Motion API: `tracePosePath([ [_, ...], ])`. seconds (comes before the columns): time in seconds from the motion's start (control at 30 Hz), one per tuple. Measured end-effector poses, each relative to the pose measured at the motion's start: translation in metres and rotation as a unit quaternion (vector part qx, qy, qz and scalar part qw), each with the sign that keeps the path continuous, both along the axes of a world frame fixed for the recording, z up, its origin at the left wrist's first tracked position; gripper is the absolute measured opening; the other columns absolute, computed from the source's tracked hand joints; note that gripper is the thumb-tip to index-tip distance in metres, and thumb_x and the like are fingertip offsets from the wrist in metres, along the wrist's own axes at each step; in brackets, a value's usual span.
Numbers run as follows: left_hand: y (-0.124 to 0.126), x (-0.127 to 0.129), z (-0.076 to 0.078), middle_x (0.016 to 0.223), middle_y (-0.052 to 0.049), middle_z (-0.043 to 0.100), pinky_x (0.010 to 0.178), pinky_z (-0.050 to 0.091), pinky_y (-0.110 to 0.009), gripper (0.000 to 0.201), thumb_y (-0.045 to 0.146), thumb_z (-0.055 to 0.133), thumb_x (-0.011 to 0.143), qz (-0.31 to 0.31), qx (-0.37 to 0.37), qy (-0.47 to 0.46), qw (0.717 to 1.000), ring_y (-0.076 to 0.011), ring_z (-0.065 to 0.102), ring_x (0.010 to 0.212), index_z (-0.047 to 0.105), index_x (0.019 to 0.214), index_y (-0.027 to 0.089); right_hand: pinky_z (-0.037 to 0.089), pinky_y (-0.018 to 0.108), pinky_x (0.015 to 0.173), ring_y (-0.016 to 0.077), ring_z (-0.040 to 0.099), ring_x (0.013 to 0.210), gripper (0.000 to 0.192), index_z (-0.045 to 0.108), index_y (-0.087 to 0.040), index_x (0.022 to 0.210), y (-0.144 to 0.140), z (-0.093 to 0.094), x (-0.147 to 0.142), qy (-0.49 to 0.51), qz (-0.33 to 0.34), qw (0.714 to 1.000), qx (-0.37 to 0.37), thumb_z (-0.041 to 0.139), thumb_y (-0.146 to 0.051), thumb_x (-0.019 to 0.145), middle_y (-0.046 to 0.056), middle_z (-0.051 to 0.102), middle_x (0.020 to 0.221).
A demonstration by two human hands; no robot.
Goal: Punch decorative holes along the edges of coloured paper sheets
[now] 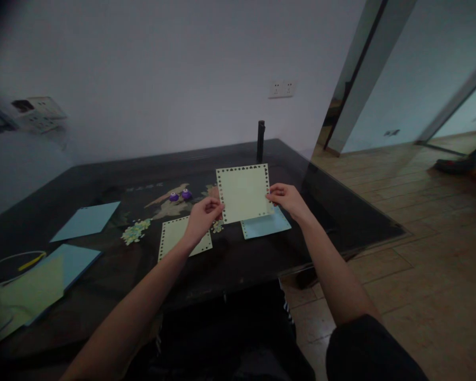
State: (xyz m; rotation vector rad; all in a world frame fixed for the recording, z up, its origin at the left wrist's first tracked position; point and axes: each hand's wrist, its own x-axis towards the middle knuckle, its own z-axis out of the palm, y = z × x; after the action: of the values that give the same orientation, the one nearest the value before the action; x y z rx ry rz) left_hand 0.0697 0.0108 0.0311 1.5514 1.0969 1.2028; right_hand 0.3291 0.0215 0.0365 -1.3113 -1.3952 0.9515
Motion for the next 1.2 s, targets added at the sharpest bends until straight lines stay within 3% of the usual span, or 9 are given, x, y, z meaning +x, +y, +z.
tracePosePath([
  [0.23,0.008,0.040,-0.021,0.061,0.004,0.061,0.055,0.044,-0.022,0.021,0.018,0.061,0.071,0.008,0.018,0.073,0.997,-0.0101,0.057,0.051,0.049,0.088,0.019,0.038,0.025,0.051,0.0116,0.050,0.053,0.035,0.061,-0.015,0.082,-0.007,-0.028,0.030,-0.025,-0.065,0.998,-0.013,0.073,-0.035,0.055,-0.003,0.056,0.057],
  [0.53,-0.004,0.047,-0.043,0.063,0.003,0.061,0.060,0.040,-0.021,0.007,0.016,0.057,0.074,-0.020,0.084,0.228,0.970,-0.0112,0.058,0.060,0.056,0.079,0.020,0.038,0.025,0.052,0.0129,0.050,0.053,0.036,0.067,-0.012,0.088,-0.017,-0.046,0.036,-0.126,-0.090,0.988,-0.016,0.068,-0.035,0.061,0.000,0.057,0.056],
  [0.83,-0.005,0.048,-0.041,0.068,-0.001,0.065,0.062,0.042,-0.024,0.009,0.016,0.054,0.076,-0.033,0.099,0.301,0.948,-0.0141,0.060,0.064,0.062,0.079,0.019,0.039,0.024,0.051,0.0120,0.050,0.051,0.044,0.064,-0.011,0.100,-0.020,-0.046,0.039,-0.140,-0.058,0.988,-0.023,0.068,-0.033,0.062,-0.002,0.057,0.056],
  [1.2,-0.008,0.047,-0.040,0.073,-0.003,0.068,0.065,0.044,-0.025,0.013,0.016,0.052,0.079,-0.034,0.095,0.354,0.930,-0.0165,0.062,0.069,0.064,0.080,0.020,0.040,0.025,0.054,0.0130,0.053,0.053,0.040,0.064,-0.013,0.099,-0.015,-0.056,0.043,-0.191,-0.062,0.979,-0.026,0.067,-0.030,0.063,-0.001,0.059,0.058],
])
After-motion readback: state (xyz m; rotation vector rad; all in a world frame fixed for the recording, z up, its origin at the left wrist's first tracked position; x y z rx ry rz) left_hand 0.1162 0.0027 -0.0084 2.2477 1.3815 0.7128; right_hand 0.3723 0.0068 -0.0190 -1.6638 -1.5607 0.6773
